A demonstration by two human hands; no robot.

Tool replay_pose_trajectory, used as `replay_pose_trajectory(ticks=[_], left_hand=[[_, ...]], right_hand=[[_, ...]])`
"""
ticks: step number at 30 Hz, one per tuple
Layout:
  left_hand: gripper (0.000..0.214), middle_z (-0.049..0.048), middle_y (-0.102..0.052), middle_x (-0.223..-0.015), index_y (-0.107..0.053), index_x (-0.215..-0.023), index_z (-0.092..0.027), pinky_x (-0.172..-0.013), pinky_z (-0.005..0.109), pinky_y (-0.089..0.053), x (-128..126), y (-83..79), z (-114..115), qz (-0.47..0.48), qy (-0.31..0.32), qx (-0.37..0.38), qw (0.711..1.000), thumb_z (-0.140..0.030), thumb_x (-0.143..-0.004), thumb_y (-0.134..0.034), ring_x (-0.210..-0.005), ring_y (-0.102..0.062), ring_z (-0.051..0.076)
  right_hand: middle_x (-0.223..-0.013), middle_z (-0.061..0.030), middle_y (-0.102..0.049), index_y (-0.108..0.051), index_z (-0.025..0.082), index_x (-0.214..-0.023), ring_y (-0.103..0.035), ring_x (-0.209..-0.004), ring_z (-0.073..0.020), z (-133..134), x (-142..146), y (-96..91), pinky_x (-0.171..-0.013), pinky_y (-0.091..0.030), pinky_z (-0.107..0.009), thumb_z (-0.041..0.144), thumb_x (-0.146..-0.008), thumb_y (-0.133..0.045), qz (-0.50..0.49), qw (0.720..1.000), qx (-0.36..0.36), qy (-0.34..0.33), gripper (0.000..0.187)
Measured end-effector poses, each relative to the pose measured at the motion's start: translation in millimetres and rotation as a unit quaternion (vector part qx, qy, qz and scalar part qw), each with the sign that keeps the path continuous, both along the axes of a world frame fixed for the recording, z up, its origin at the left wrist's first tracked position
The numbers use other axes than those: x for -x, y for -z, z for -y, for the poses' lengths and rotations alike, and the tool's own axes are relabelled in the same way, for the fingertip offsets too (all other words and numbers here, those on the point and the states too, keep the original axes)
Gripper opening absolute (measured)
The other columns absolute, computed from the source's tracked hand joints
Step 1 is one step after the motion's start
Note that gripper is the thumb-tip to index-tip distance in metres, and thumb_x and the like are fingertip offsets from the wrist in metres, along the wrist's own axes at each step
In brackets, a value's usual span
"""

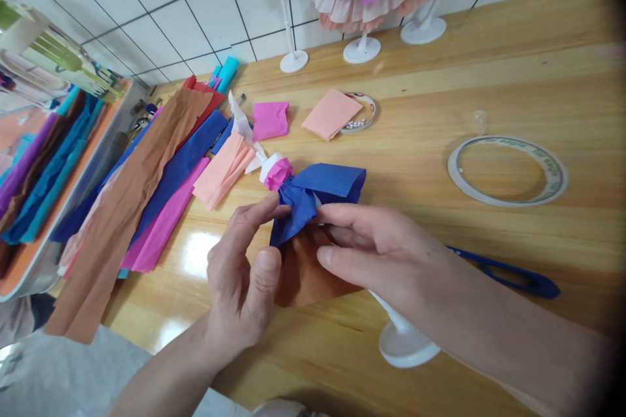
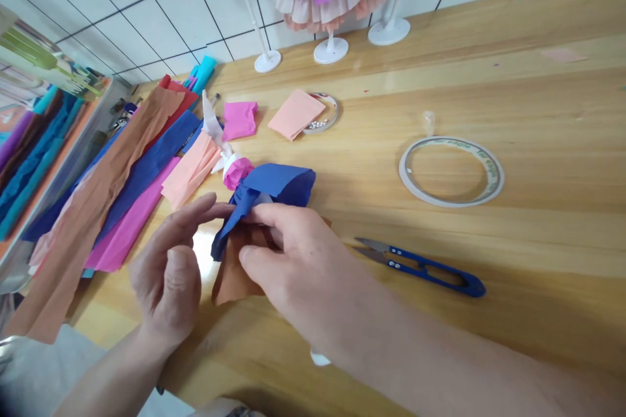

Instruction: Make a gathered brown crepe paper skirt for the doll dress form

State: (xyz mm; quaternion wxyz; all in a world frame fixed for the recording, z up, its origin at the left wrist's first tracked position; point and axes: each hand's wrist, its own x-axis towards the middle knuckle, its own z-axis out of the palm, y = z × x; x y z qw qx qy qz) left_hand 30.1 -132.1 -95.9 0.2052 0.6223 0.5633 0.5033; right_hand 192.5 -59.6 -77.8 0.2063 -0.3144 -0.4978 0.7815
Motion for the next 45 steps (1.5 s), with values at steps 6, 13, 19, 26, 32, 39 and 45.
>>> replay_pose_trajectory(ticks=[6,13,19,26,32,39,45], left_hand=[[0.038,0.0106,-0.064,-0.112,-0.055,-0.128,-0.018,-0.093,0.042,-0.046,1.1,0.9,0.7,-0.009,0.006,-0.011,1.000,-0.034,-0.094,-0.048,-0.105,-0.061,0.024],[0.038,0.0106,-0.064,-0.111,-0.055,-0.128,-0.017,-0.093,0.041,-0.045,1.6,1.2,2.0,-0.032,-0.006,-0.024,0.999,-0.033,-0.094,-0.047,-0.104,-0.061,0.023],[0.038,0.0091,-0.065,-0.108,-0.053,-0.128,-0.018,-0.087,0.036,-0.048,2.0,-1.0,0.9,-0.118,0.001,-0.022,0.993,-0.035,-0.095,-0.045,-0.100,-0.060,0.020],[0.038,0.0100,-0.063,-0.111,-0.053,-0.127,-0.018,-0.087,0.036,-0.048,2.0,-2.6,-2.7,-0.141,0.025,-0.011,0.990,-0.034,-0.094,-0.045,-0.102,-0.058,0.021],[0.038,0.0121,-0.063,-0.112,-0.053,-0.128,-0.017,-0.091,0.041,-0.045,8.0,-0.9,-0.5,-0.131,0.034,-0.008,0.991,-0.033,-0.094,-0.045,-0.108,-0.054,0.024],[0.049,0.0124,-0.063,-0.111,-0.050,-0.131,-0.020,-0.087,0.046,-0.046,5.6,0.6,2.1,-0.129,0.037,-0.060,0.989,-0.044,-0.088,-0.052,-0.105,-0.054,0.028],[0.084,0.0151,-0.051,-0.128,-0.030,-0.144,-0.021,-0.100,0.054,-0.039,-6.3,-3.3,3.7,-0.267,0.016,-0.068,0.961,-0.051,-0.075,-0.067,-0.120,-0.045,0.033]], right_hand=[[-0.078,0.0001,-0.068,-0.067,0.021,-0.104,-0.063,-0.080,-0.0177,-2.1,4.3,0.9,-0.082,-0.051,-0.036,0.013,-0.080,-0.049,-0.021,1.000,0.018,-0.003,0.030],[-0.100,-0.0015,-0.070,-0.063,0.025,-0.113,-0.063,-0.098,-0.0167,0.6,2.9,3.9,-0.087,-0.050,-0.031,0.008,-0.081,-0.050,-0.078,0.995,0.054,0.040,0.038],[-0.106,-0.0032,-0.070,-0.062,0.024,-0.114,-0.063,-0.104,-0.0180,-0.5,3.9,3.1,-0.084,-0.052,-0.029,0.006,-0.082,-0.049,-0.067,0.996,0.025,0.053,0.039],[-0.102,-0.0027,-0.071,-0.065,0.023,-0.107,-0.065,-0.100,-0.0192,-1.4,4.1,1.4,-0.083,-0.054,-0.032,0.006,-0.078,-0.049,-0.036,0.997,-0.034,0.058,0.037],[-0.102,-0.0031,-0.071,-0.064,0.023,-0.106,-0.064,-0.103,-0.0193,-3.2,1.2,3.4,-0.082,-0.055,-0.032,0.007,-0.081,-0.048,-0.040,0.997,-0.045,0.050,0.034],[-0.087,-0.0021,-0.073,-0.066,0.020,-0.092,-0.068,-0.089,-0.0189,-9.1,-3.5,-3.6,-0.081,-0.054,-0.033,0.010,-0.075,-0.051,-0.001,0.997,-0.020,0.081,0.024],[-0.081,-0.0011,-0.072,-0.059,0.020,-0.079,-0.068,-0.080,-0.0166,-9.6,-3.1,-8.5,-0.076,-0.052,-0.031,0.009,-0.069,-0.052,0.000,0.989,0.014,0.144,0.017]])
